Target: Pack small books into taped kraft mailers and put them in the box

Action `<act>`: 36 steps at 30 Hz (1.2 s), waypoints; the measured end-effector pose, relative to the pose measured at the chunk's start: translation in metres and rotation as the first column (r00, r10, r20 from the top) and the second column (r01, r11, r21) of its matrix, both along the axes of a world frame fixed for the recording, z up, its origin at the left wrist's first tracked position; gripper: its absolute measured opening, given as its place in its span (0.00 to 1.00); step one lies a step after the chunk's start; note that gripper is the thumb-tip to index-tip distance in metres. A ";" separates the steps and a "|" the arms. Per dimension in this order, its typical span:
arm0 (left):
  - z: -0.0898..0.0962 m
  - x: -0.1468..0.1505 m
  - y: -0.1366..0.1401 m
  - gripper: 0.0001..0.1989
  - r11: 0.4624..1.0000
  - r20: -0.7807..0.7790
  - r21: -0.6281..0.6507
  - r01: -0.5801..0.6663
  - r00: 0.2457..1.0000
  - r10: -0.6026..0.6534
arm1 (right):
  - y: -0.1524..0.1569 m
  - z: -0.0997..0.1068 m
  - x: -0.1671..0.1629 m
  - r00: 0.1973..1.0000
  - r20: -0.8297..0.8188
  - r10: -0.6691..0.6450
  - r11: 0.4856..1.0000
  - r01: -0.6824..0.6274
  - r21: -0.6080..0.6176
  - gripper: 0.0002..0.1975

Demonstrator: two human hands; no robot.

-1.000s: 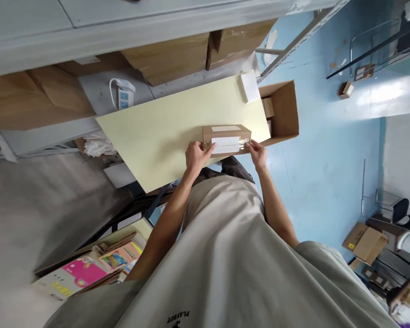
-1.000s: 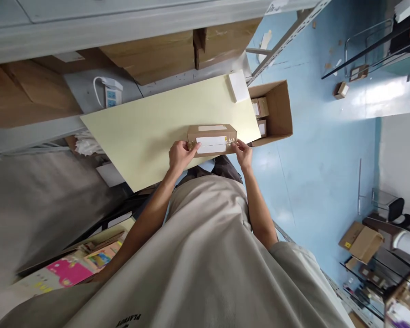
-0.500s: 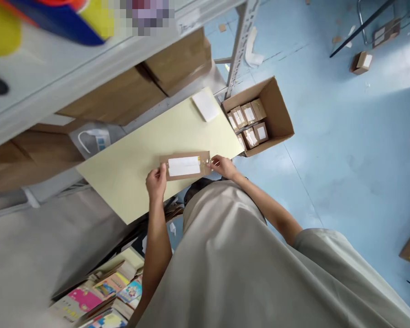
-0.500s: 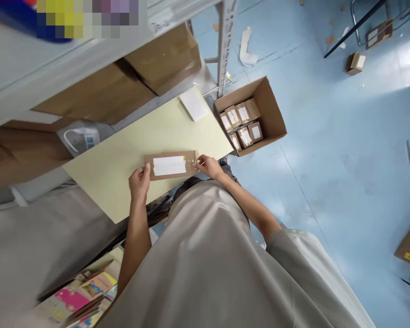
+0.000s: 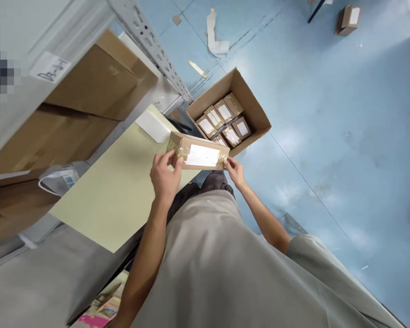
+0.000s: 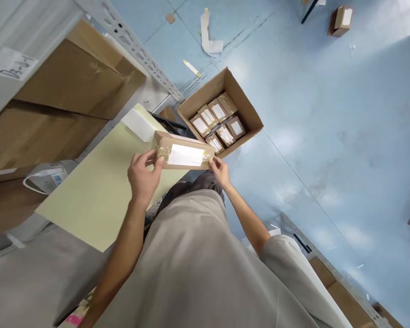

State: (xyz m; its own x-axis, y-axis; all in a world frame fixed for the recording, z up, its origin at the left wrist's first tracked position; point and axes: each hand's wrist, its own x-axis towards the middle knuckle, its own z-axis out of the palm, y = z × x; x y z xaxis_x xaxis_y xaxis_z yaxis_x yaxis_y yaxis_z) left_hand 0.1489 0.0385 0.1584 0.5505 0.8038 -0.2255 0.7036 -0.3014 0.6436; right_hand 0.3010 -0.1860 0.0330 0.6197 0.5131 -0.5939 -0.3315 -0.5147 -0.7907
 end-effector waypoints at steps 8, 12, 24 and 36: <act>-0.017 0.102 -0.015 0.19 0.959 0.010 -0.041 0.279 0.960 -0.278 | -0.039 0.004 0.026 0.954 -0.012 -0.299 0.954 0.299 -0.011 0.37; -0.016 0.086 -0.024 0.23 0.965 -0.033 -0.044 0.257 0.965 -0.259 | -0.047 0.010 0.025 0.961 0.025 -0.275 0.961 0.275 -0.026 0.41; -0.081 -0.051 -0.025 0.21 0.977 -0.073 -0.204 -0.063 0.996 0.049 | -0.037 0.034 -0.020 0.986 0.168 -0.017 0.982 0.048 -0.181 0.37; -0.075 -0.062 -0.044 0.20 0.865 0.116 -0.337 -0.371 0.896 0.429 | -0.011 0.027 0.022 0.956 0.165 0.242 0.959 -0.210 -0.192 0.39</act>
